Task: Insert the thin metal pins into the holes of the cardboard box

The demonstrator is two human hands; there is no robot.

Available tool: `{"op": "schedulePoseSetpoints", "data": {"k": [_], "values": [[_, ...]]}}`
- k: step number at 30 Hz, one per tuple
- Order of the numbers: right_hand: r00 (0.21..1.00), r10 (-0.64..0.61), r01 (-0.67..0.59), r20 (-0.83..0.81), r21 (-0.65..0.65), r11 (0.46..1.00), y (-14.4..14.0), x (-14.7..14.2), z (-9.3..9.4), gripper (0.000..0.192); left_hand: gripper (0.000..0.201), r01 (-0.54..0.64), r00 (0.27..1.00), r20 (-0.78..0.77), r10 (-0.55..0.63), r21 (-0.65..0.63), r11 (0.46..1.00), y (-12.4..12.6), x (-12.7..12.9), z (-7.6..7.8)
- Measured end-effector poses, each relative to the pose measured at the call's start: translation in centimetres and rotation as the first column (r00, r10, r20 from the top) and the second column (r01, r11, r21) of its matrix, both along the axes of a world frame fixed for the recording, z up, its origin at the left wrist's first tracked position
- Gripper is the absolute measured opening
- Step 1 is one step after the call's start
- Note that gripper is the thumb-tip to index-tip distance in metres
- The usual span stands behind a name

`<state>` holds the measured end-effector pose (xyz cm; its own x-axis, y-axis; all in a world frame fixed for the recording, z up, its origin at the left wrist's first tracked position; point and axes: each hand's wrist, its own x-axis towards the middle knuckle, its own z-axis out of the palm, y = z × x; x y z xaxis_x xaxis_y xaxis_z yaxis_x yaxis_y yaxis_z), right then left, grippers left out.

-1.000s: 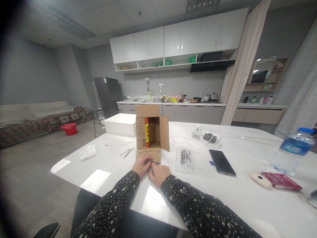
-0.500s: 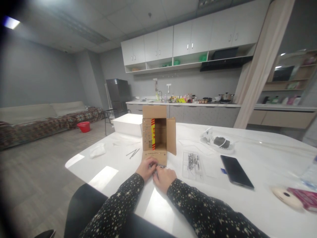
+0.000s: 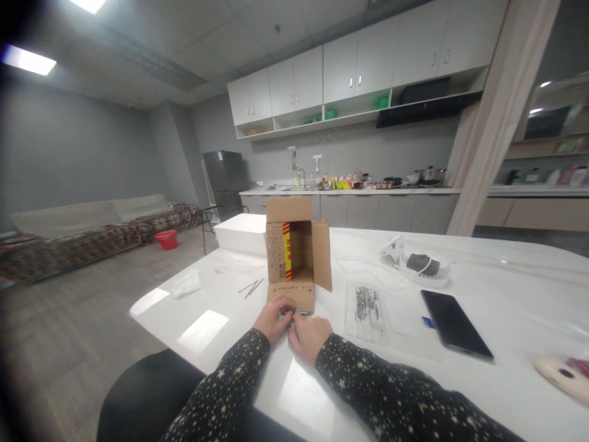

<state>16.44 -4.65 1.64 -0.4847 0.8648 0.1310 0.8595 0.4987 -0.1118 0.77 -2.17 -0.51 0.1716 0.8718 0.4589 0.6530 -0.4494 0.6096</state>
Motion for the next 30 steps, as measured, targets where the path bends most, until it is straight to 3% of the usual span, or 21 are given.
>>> {"op": "schedulePoseSetpoints", "data": {"k": [19, 30], "values": [[0.999, 0.033, -0.033, -0.002, 0.006, 0.999, 0.2, 0.2, 0.3, 0.033, 0.019, -0.011, 1.000, -0.006, 0.011, -0.004, 1.000, 0.0, 0.0, -0.3], [0.993, 0.120, -0.119, 0.012, -0.032, 0.992, 0.2, 0.9, 2.1, 0.034, 0.019, -0.034, 0.999, -0.023, 0.033, -0.012, 0.999, -0.1, 0.1, 0.2]]}}
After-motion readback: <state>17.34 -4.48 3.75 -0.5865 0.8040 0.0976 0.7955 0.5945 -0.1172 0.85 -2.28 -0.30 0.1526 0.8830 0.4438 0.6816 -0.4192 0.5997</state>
